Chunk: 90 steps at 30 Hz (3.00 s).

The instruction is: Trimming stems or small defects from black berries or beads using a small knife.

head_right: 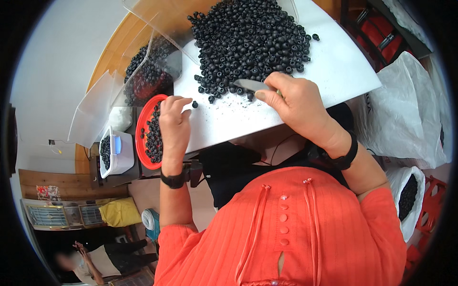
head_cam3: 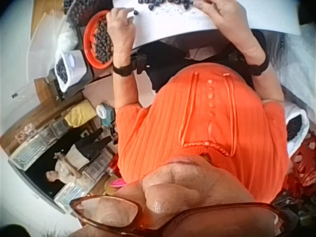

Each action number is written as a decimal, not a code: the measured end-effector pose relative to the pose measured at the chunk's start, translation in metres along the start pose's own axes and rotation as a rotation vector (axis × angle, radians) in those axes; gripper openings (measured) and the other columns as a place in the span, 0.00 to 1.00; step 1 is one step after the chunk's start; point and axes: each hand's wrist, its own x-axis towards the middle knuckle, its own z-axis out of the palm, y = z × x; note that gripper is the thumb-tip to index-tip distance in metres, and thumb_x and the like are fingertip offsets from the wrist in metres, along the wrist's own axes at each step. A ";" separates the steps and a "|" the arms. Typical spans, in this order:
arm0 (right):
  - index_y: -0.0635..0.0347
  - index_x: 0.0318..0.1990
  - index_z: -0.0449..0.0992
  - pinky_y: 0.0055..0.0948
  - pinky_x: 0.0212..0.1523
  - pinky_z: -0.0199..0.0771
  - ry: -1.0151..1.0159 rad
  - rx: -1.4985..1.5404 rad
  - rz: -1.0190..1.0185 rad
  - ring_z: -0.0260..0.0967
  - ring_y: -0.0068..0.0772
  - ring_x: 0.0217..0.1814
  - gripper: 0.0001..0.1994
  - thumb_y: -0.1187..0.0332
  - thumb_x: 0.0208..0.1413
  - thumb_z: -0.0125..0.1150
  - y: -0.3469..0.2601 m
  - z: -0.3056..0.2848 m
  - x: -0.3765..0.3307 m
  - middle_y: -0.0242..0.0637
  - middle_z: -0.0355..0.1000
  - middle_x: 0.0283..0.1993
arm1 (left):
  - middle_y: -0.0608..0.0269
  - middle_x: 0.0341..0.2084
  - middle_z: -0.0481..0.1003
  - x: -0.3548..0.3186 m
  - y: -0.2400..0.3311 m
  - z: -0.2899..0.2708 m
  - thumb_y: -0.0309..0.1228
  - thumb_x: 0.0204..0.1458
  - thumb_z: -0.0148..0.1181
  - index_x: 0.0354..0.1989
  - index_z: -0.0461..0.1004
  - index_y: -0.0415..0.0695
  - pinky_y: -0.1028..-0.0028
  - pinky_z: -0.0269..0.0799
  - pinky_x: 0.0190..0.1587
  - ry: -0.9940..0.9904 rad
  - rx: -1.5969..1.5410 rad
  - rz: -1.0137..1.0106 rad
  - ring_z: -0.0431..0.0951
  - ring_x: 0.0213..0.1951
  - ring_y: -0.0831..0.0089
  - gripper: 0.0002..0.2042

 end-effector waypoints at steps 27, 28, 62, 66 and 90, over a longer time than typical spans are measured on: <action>0.52 0.44 0.81 0.34 0.34 0.65 -0.210 -0.716 -0.481 0.67 0.39 0.36 0.14 0.71 0.47 0.60 -0.012 0.014 -0.013 0.36 0.66 0.34 | 0.55 0.32 0.71 -0.026 0.032 0.028 0.20 0.49 0.64 0.38 0.77 0.40 0.59 0.69 0.40 0.075 0.043 -0.062 0.72 0.39 0.55 0.08; 0.53 0.41 0.81 0.33 0.33 0.66 -0.209 -0.719 -0.509 0.66 0.38 0.36 0.12 0.70 0.47 0.59 -0.014 0.008 -0.010 0.35 0.66 0.33 | 0.55 0.32 0.71 -0.026 0.037 0.027 0.20 0.49 0.64 0.39 0.77 0.40 0.59 0.69 0.39 0.076 0.089 -0.044 0.72 0.39 0.55 0.09; 0.60 0.29 0.75 0.40 0.24 0.64 -0.193 -0.044 -0.022 0.70 0.48 0.22 0.16 0.57 0.62 0.60 -0.013 0.026 0.010 0.45 0.68 0.20 | 0.57 0.37 0.77 -0.022 0.056 0.030 0.22 0.61 0.59 0.51 0.77 0.31 0.75 0.76 0.32 -0.016 -1.540 -0.455 0.77 0.34 0.73 0.12; 0.59 0.29 0.75 0.40 0.24 0.64 -0.189 -0.074 -0.033 0.70 0.49 0.22 0.16 0.57 0.62 0.60 -0.013 0.028 0.010 0.46 0.68 0.20 | 0.55 0.37 0.77 -0.023 0.055 0.031 0.21 0.62 0.57 0.52 0.76 0.30 0.74 0.76 0.31 -0.020 -1.585 -0.450 0.77 0.34 0.72 0.12; 0.58 0.27 0.74 0.43 0.24 0.66 -0.191 -0.135 -0.092 0.71 0.51 0.23 0.16 0.57 0.62 0.61 -0.013 0.030 0.011 0.45 0.69 0.20 | 0.49 0.34 0.77 -0.030 0.053 0.037 0.22 0.63 0.53 0.57 0.73 0.30 0.72 0.76 0.29 -0.035 -1.636 -0.507 0.77 0.29 0.67 0.15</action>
